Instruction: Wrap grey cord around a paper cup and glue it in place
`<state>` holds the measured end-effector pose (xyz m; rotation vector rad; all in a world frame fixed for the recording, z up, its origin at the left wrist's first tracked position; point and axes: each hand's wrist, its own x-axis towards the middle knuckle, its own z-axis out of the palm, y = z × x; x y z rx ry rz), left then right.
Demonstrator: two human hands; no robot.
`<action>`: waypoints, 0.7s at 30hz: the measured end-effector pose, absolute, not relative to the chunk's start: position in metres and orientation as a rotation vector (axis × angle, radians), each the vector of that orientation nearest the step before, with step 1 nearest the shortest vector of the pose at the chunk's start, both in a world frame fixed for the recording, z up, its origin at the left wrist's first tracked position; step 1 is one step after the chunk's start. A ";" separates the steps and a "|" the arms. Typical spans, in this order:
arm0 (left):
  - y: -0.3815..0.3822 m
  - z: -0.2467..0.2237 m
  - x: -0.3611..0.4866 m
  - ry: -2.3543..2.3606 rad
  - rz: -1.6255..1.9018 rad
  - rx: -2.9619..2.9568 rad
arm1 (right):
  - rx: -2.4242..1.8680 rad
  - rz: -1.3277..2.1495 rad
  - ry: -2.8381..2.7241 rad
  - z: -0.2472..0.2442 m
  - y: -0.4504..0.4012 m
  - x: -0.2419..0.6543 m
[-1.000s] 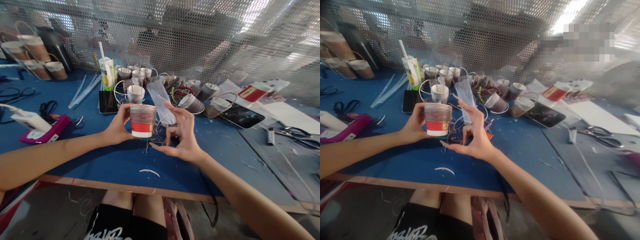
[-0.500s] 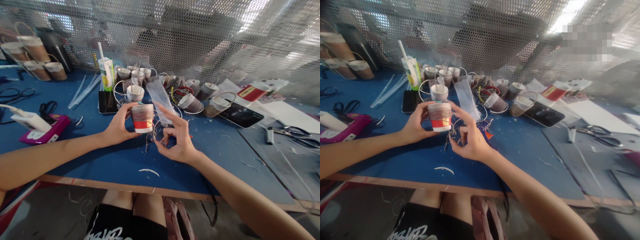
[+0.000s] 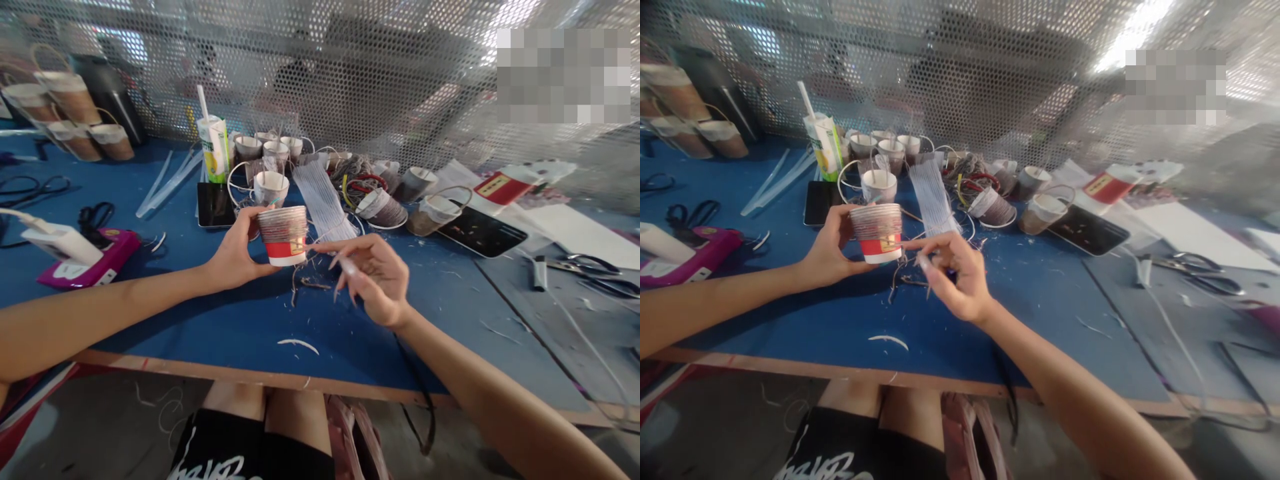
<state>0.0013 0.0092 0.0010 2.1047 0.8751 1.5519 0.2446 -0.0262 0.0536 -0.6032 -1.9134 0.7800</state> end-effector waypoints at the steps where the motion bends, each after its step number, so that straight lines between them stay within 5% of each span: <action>1: 0.010 0.001 0.000 0.913 1.533 2.131 | -0.646 0.680 -1.889 0.058 -0.023 0.248; 6: 0.011 0.006 -0.003 1.025 1.388 2.314 | -1.254 0.032 -2.116 0.083 -0.006 0.276; 11: 0.008 0.008 0.000 1.106 1.355 2.376 | -1.978 -0.047 -2.636 0.092 -0.008 0.284; 17: 0.008 0.005 -0.001 1.109 1.495 2.335 | -2.318 -0.128 -2.592 0.087 -0.016 0.259; 21: 0.013 -0.002 -0.002 1.078 1.731 2.258 | -2.348 -0.509 -2.277 0.091 -0.015 0.262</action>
